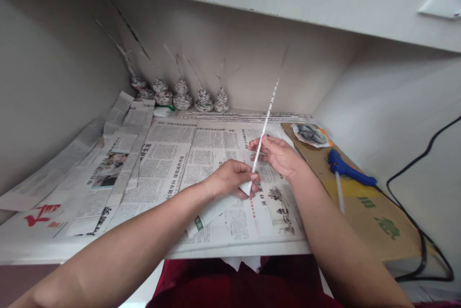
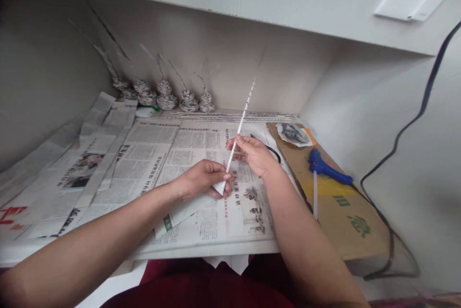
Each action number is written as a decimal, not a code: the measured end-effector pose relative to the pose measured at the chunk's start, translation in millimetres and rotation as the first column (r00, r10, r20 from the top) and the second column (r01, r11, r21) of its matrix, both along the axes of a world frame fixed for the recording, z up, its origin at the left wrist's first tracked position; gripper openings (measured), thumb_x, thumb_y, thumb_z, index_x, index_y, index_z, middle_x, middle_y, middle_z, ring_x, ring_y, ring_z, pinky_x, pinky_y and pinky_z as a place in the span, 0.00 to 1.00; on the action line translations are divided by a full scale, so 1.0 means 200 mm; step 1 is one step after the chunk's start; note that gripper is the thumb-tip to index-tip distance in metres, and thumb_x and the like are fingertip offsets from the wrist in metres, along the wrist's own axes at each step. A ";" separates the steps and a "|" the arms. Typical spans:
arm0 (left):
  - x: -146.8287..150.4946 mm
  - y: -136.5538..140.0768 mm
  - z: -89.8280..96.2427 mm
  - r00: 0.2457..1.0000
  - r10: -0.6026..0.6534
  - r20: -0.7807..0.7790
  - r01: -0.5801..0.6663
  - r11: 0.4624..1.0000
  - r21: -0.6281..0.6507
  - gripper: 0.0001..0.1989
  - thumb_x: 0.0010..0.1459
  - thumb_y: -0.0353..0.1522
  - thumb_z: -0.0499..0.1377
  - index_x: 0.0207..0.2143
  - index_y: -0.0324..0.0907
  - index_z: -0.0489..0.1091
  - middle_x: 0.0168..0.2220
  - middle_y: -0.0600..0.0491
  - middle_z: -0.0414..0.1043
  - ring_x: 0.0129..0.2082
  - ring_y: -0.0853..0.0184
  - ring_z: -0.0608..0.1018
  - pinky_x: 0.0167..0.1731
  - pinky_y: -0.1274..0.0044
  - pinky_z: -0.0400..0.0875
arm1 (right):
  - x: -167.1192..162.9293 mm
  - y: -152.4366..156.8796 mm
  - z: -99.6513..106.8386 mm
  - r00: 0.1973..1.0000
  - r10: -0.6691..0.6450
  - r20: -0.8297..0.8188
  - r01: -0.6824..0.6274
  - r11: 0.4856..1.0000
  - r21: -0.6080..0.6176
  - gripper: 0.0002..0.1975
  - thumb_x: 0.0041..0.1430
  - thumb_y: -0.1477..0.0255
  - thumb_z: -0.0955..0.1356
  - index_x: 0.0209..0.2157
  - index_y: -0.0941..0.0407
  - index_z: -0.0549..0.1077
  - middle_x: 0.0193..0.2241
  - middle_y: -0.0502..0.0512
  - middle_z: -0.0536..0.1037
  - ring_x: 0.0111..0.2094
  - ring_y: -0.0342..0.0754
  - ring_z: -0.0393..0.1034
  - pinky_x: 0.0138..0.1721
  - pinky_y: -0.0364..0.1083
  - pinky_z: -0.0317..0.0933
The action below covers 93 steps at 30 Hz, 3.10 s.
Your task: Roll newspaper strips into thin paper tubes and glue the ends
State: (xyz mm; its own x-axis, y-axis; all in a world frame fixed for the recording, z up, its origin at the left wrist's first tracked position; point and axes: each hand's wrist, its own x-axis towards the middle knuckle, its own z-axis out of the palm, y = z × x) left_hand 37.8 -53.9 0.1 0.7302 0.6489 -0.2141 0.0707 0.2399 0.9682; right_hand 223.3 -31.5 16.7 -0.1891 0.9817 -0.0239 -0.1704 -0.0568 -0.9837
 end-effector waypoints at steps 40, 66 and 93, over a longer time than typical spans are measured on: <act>0.00 0.00 0.00 1.000 0.026 -0.010 -0.026 1.000 -0.016 0.17 0.51 0.42 0.61 0.34 0.36 0.70 0.30 0.48 0.74 0.27 0.66 0.77 0.24 0.75 0.73 | 0.01 0.01 -0.01 0.999 0.041 0.017 -0.041 0.999 -0.012 0.12 0.52 0.62 0.70 0.33 0.56 0.78 0.35 0.56 0.77 0.40 0.49 0.70 0.40 0.49 0.66; -0.01 0.00 0.01 0.999 -0.036 -0.034 0.036 0.999 0.008 0.16 0.51 0.41 0.61 0.32 0.37 0.70 0.31 0.48 0.74 0.29 0.66 0.77 0.24 0.76 0.73 | 0.02 0.01 0.00 0.998 -0.038 0.057 0.036 0.999 0.038 0.10 0.49 0.63 0.72 0.28 0.56 0.76 0.31 0.54 0.76 0.37 0.48 0.70 0.39 0.50 0.65; -0.02 0.01 0.02 0.994 -0.094 -0.051 0.094 0.996 0.003 0.19 0.49 0.45 0.62 0.33 0.37 0.71 0.31 0.48 0.74 0.28 0.65 0.77 0.22 0.75 0.72 | 0.03 0.01 -0.02 0.997 0.069 0.037 -0.068 0.997 -0.019 0.11 0.52 0.63 0.71 0.33 0.56 0.77 0.35 0.55 0.76 0.38 0.48 0.71 0.41 0.50 0.66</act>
